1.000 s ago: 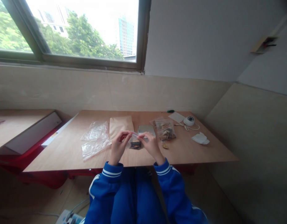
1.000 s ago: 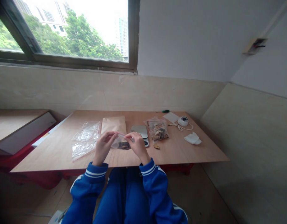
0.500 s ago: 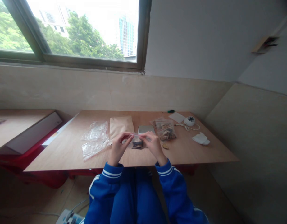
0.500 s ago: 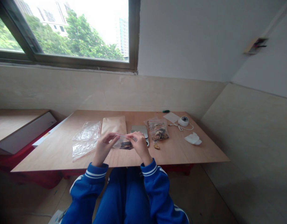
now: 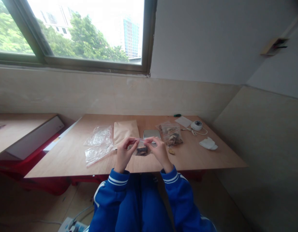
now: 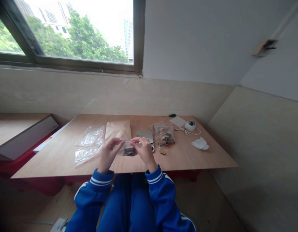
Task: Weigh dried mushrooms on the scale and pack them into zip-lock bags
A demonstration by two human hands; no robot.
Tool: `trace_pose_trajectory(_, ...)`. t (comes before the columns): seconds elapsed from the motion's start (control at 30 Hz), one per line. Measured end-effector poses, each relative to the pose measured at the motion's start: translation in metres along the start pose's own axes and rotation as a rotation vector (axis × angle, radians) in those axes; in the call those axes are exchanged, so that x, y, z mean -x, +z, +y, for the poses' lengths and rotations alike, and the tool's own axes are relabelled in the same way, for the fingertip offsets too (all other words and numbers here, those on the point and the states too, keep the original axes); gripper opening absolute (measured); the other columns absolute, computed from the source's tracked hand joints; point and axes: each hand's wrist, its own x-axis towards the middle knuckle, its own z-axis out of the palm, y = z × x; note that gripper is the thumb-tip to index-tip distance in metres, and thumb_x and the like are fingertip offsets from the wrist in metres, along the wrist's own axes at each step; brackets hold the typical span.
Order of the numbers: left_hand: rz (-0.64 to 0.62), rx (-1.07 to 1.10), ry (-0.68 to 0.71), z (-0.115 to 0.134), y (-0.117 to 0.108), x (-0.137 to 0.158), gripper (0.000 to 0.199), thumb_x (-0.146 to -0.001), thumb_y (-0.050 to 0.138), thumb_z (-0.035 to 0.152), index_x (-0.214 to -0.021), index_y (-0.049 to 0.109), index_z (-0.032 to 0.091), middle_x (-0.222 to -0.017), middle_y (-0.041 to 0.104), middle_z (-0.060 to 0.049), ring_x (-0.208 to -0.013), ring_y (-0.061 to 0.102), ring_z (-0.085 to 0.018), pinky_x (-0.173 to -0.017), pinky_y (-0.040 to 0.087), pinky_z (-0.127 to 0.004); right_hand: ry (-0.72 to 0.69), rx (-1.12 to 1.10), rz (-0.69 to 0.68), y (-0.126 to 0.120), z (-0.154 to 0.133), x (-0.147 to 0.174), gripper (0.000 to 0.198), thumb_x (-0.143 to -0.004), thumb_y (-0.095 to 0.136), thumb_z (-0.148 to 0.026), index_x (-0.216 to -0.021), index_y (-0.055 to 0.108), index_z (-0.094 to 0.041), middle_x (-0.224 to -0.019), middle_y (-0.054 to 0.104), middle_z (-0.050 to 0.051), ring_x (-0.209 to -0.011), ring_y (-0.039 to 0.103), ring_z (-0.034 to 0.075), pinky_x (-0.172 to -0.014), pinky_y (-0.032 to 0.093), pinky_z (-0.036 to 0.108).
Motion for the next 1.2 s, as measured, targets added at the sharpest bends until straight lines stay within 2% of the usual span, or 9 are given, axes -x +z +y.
trace_pose_trajectory(0.33, -0.016, 0.005, 0.012, -0.002, -0.004, 0.000, 0.018, -0.078, 0.063, 0.036, -0.081, 0.062, 0.018, -0.074, 0.066, -0.001, -0.071, 0.063, -0.015, -0.065, 0.052, -0.026, -0.040, 0.008, -0.008, -0.001, -0.001, 0.000, 0.010, -0.082, 0.063, -0.033, -0.081, 0.067, -0.024, -0.079, 0.070, 0.002, -0.077, 0.061, 0.019, -0.076, 0.046, 0.033)
trace_pose_trajectory(0.6, -0.026, 0.051, -0.004, -0.003, -0.002, 0.002, 0.016, -0.078, 0.063, 0.033, -0.084, 0.063, 0.018, -0.079, 0.068, -0.003, -0.076, 0.065, -0.016, -0.071, 0.052, -0.028, -0.091, -0.011, -0.004, 0.004, 0.000, 0.000, 0.012, -0.082, 0.063, -0.035, -0.082, 0.068, -0.025, -0.081, 0.071, 0.001, -0.077, 0.061, 0.019, -0.078, 0.043, 0.033)
trace_pose_trajectory(0.9, -0.038, 0.004, 0.065, 0.002, 0.000, 0.002, 0.010, -0.080, 0.062, 0.028, -0.082, 0.065, 0.019, -0.082, 0.066, -0.004, -0.080, 0.063, -0.017, -0.073, 0.050, -0.028, -0.091, -0.061, 0.037, 0.008, -0.010, -0.002, 0.011, -0.083, 0.062, -0.032, -0.079, 0.068, -0.024, -0.080, 0.070, 0.001, -0.079, 0.061, 0.019, -0.079, 0.043, 0.033)
trace_pose_trajectory(1.2, 0.021, -0.002, 0.068, -0.002, 0.010, 0.003, 0.012, -0.080, 0.061, 0.029, -0.084, 0.064, 0.018, -0.080, 0.066, -0.003, -0.079, 0.063, -0.017, -0.072, 0.050, -0.028, -0.125, -0.009, 0.099, 0.011, -0.012, -0.007, 0.016, -0.082, 0.060, -0.013, -0.070, 0.065, -0.022, -0.071, 0.068, 0.001, -0.072, 0.060, 0.018, -0.074, 0.042, 0.032)
